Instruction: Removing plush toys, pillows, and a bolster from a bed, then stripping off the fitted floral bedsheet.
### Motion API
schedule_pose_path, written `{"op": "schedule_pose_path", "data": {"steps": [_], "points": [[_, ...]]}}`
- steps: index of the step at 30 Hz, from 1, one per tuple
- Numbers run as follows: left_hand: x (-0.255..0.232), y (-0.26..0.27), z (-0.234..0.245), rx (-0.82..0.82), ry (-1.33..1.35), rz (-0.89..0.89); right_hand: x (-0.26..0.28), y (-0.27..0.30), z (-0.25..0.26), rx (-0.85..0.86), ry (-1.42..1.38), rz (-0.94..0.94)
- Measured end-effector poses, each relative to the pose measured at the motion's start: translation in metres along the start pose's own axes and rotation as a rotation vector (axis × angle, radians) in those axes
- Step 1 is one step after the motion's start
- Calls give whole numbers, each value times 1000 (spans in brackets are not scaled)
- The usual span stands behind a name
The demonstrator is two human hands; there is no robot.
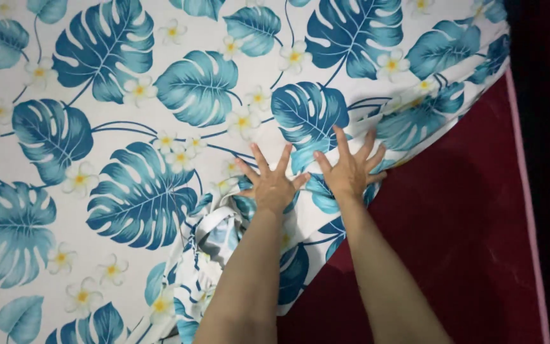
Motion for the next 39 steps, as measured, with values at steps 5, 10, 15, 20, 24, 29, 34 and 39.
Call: {"op": "schedule_pose_path", "data": {"steps": [5, 10, 15, 20, 24, 29, 34, 39], "points": [[-4, -5, 3, 31, -19, 2, 4, -7, 9, -27, -46, -33], [-1, -6, 3, 154, 3, 4, -5, -17, -2, -171, -8, -96], [21, -26, -19, 298, 53, -38, -29, -32, -17, -183, -68, -210], [9, -42, -26, 236, -109, -346, -44, -43, -52, -281, -207, -84], [10, -47, -24, 334, -47, -253, -45, -48, -60, -236, -225, -93], [13, -46, -26, 375, -71, -212, -52, -55, -75, -268, -270, -52], [3, -45, -19, 373, -57, -145, -39, -81, -51, -392, -574, -71], [-5, -33, 4, 345, 85, 171, -50, -75, 59, -483, -682, -573]]}}
Point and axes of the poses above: each hand's wrist, its own y-axis away from the middle knuckle, its own z-axis out of the back of the hand, x = y × z, the point moved 9 cm from there along -y, towards the middle knuckle, and after that the axes turned 12 degrees about y, right-handed, at the moved point
